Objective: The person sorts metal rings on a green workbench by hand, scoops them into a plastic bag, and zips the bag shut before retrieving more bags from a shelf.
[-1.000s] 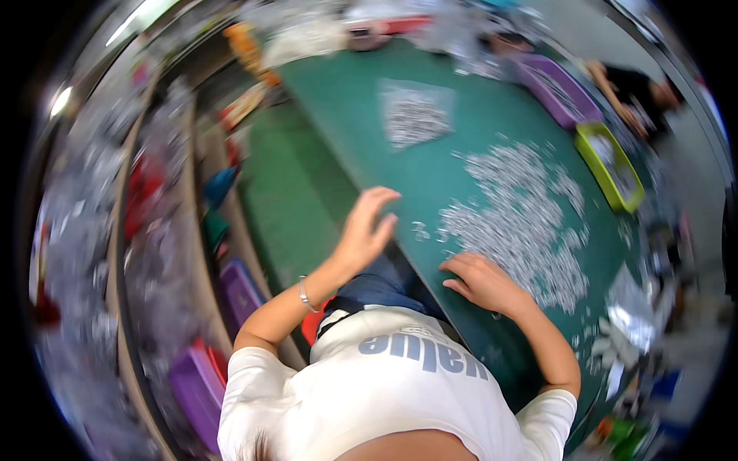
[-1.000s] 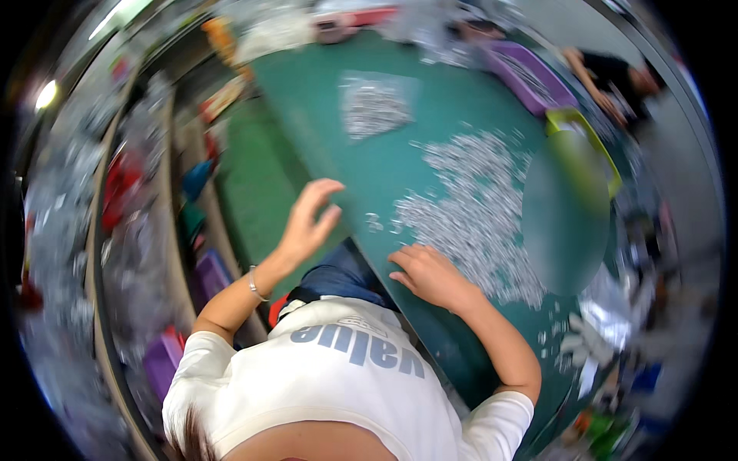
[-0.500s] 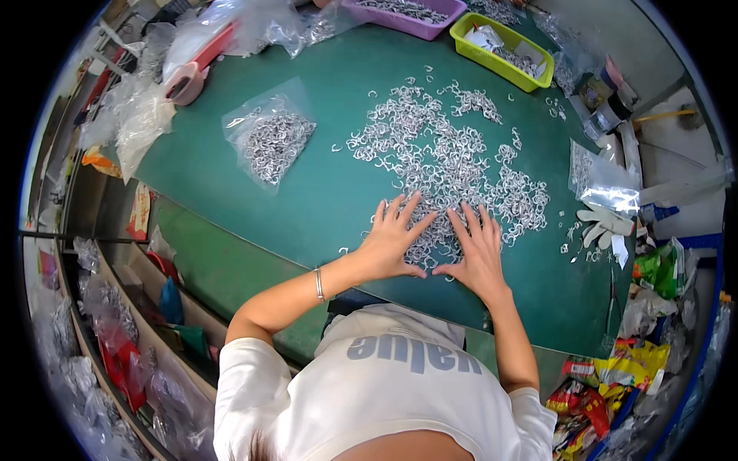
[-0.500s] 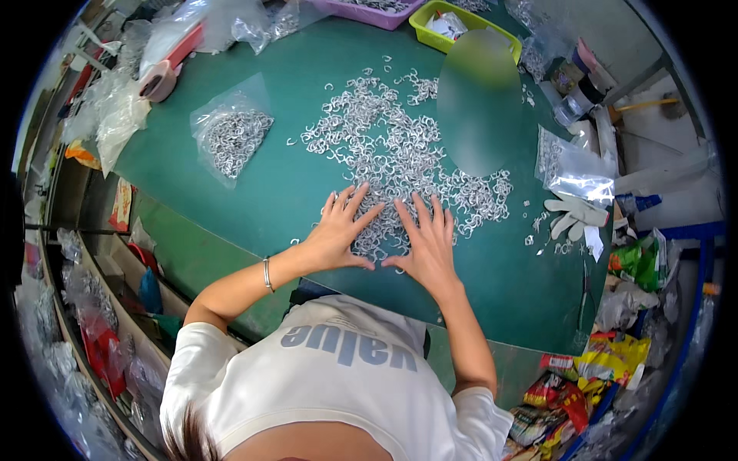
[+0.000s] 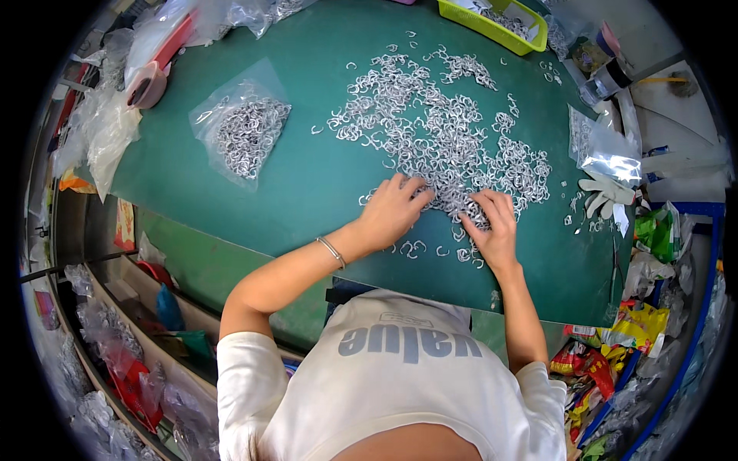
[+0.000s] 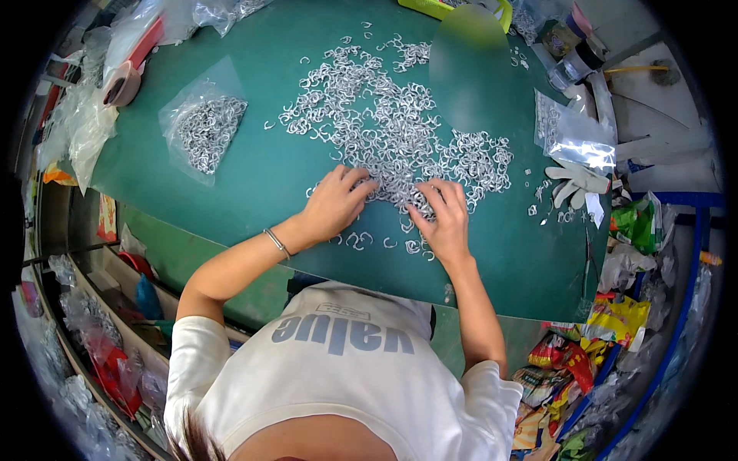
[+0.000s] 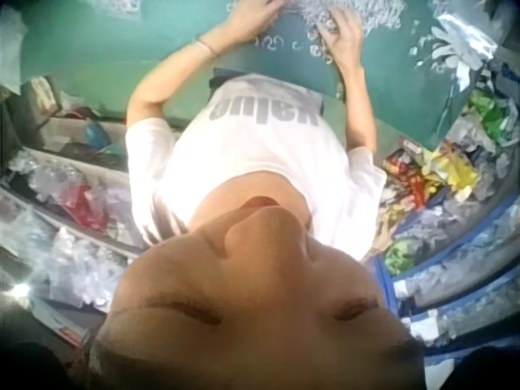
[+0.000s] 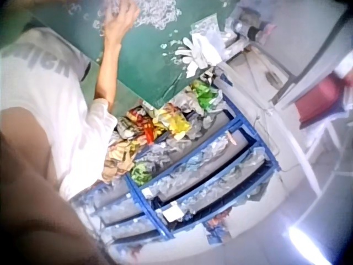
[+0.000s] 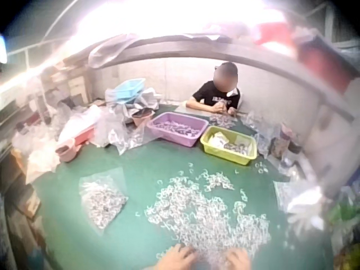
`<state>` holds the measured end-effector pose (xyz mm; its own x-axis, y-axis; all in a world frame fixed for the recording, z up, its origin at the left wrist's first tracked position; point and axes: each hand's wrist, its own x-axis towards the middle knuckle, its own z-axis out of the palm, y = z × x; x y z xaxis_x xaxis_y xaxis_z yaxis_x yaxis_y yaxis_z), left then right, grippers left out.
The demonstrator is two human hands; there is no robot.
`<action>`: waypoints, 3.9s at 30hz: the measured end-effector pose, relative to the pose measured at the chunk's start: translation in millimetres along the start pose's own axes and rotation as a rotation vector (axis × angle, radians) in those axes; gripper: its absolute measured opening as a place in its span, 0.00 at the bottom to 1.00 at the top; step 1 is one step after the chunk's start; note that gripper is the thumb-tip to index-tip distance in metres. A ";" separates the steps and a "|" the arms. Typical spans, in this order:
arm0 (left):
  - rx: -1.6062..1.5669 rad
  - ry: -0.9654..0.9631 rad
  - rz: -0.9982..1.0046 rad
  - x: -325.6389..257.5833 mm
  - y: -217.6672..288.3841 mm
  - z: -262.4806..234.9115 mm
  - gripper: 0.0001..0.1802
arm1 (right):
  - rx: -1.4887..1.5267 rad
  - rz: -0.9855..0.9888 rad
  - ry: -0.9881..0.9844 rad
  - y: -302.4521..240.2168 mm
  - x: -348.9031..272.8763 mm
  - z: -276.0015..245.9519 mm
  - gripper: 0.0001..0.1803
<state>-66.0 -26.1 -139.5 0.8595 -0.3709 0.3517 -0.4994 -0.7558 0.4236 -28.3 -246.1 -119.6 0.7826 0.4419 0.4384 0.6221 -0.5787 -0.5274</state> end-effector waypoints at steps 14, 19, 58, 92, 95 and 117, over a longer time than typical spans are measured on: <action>-2.128 0.267 -0.865 13.1 -14.0 -30.6 0.19 | 1.993 0.919 0.245 15.7 11.5 -23.6 0.17; -2.470 0.285 -0.823 9.3 4.4 -31.3 0.28 | 2.366 1.045 0.290 0.6 5.8 -7.7 0.22; -0.667 0.401 -0.431 -0.1 24.1 -57.4 0.25 | 2.031 1.215 0.012 -65.1 68.2 77.3 0.20; -0.532 1.281 -0.817 -100.0 -118.6 -135.7 0.13 | 0.132 -0.351 -0.317 -177.9 204.7 214.1 0.21; -0.516 1.271 -0.780 -100.9 -123.5 -143.6 0.14 | -0.274 -0.585 -0.346 -176.2 203.6 199.1 0.15; -0.472 1.006 -0.657 -77.6 -95.5 -222.5 0.14 | -0.395 -0.900 -0.203 -147.2 230.8 111.6 0.11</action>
<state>-109.2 194.9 -21.5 0.6011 0.7187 0.3494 -0.1837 -0.3012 0.9357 63.0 17.7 -22.1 0.0363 0.9143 0.4035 0.9615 -0.1419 0.2352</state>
